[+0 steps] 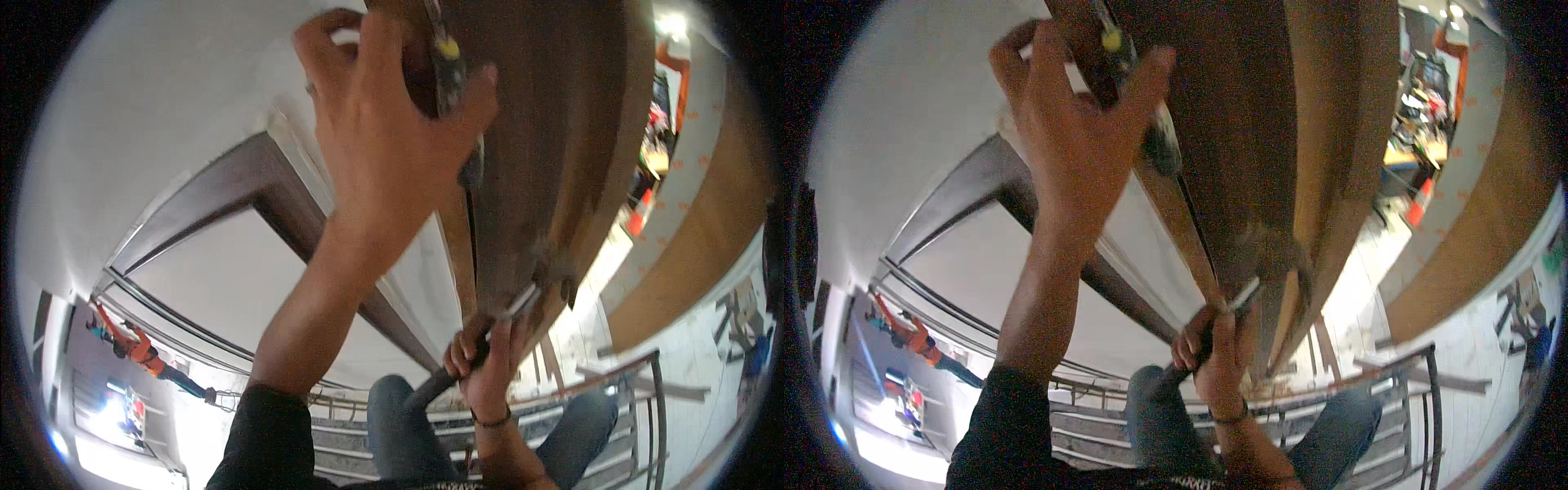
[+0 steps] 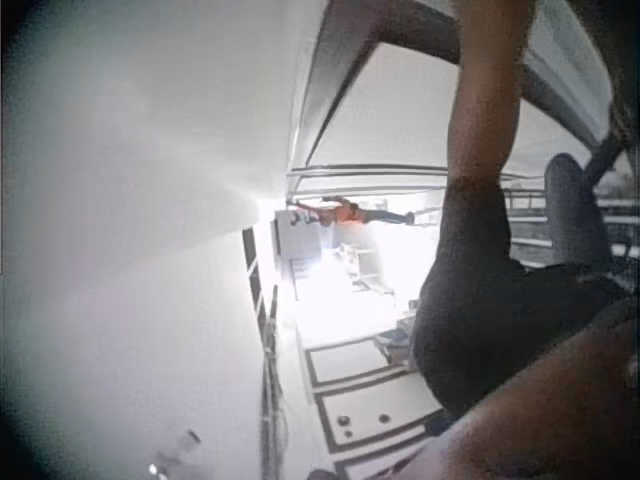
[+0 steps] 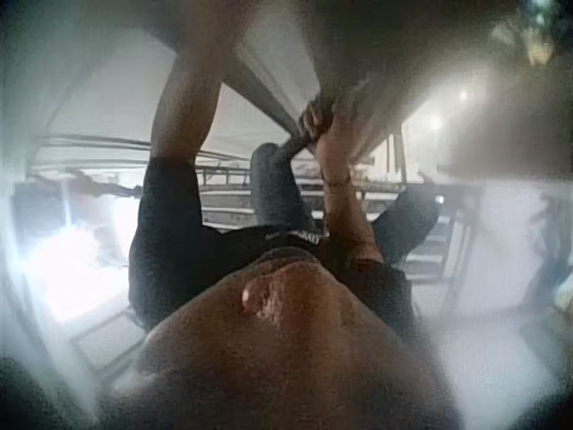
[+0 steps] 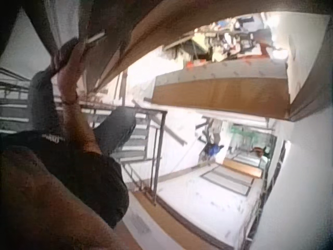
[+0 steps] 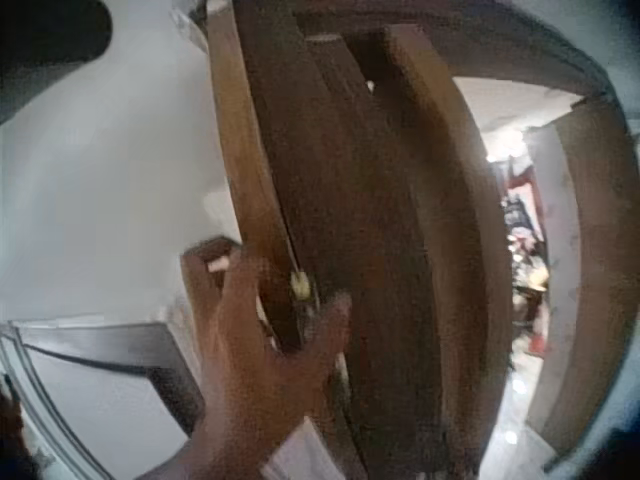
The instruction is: The person uses a putty knife and a hammer to pry and remove wooden trim from a door frame while standing on scaffolding.
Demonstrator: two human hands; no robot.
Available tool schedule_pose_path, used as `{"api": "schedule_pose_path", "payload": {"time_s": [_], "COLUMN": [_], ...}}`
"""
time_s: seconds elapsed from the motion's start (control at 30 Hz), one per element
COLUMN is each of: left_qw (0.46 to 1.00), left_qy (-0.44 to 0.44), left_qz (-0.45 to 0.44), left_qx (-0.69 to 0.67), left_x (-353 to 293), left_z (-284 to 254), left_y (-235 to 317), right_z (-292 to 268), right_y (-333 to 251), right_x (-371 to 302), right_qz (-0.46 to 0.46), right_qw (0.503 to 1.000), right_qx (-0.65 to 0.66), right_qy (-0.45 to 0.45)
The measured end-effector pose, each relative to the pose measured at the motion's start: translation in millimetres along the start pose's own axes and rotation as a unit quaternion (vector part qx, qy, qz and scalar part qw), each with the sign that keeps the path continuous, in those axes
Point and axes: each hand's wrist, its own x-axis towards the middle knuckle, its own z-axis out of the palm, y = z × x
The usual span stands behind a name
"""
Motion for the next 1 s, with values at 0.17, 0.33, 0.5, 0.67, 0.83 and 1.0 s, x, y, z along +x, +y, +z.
{"api": "schedule_pose_path", "payload": {"time_s": [0.17,0.33,0.5,0.67,0.83,1.0], "left_qw": [0.981,0.972,0.942,0.922,0.899,0.899], "left_qy": [-0.136,-0.196,-0.285,-0.321,-0.372,-0.373], "left_qz": [-0.139,-0.097,-0.134,-0.179,-0.21,-0.218], "left_qx": [0.006,0.08,0.115,0.124,0.095,0.074], "left_x": [13.1,27.4,41.8,51.4,58.7,57.1], "left_z": [-13.1,-27.3,-28.1,-35.8,-31.6,-39.8], "left_y": [30.6,28.6,34.2,24.8,30.5,32.4], "right_z": [22.4,68.5,94.9,131.7,143.4,151.9], "right_y": [10.4,14.4,32.8,36.7,32.9,33.7], "right_x": [7.0,35.7,44.6,44.9,42.6,37.0], "right_qz": [-0.002,-0.075,-0.058,-0.002,-0.025,-0.027], "right_qw": [0.989,0.984,0.959,0.909,0.917,0.915], "right_qx": [0.125,0.155,0.274,0.408,0.397,0.401], "right_qy": [0.074,0.036,0.05,0.079,0.04,0.025]}}
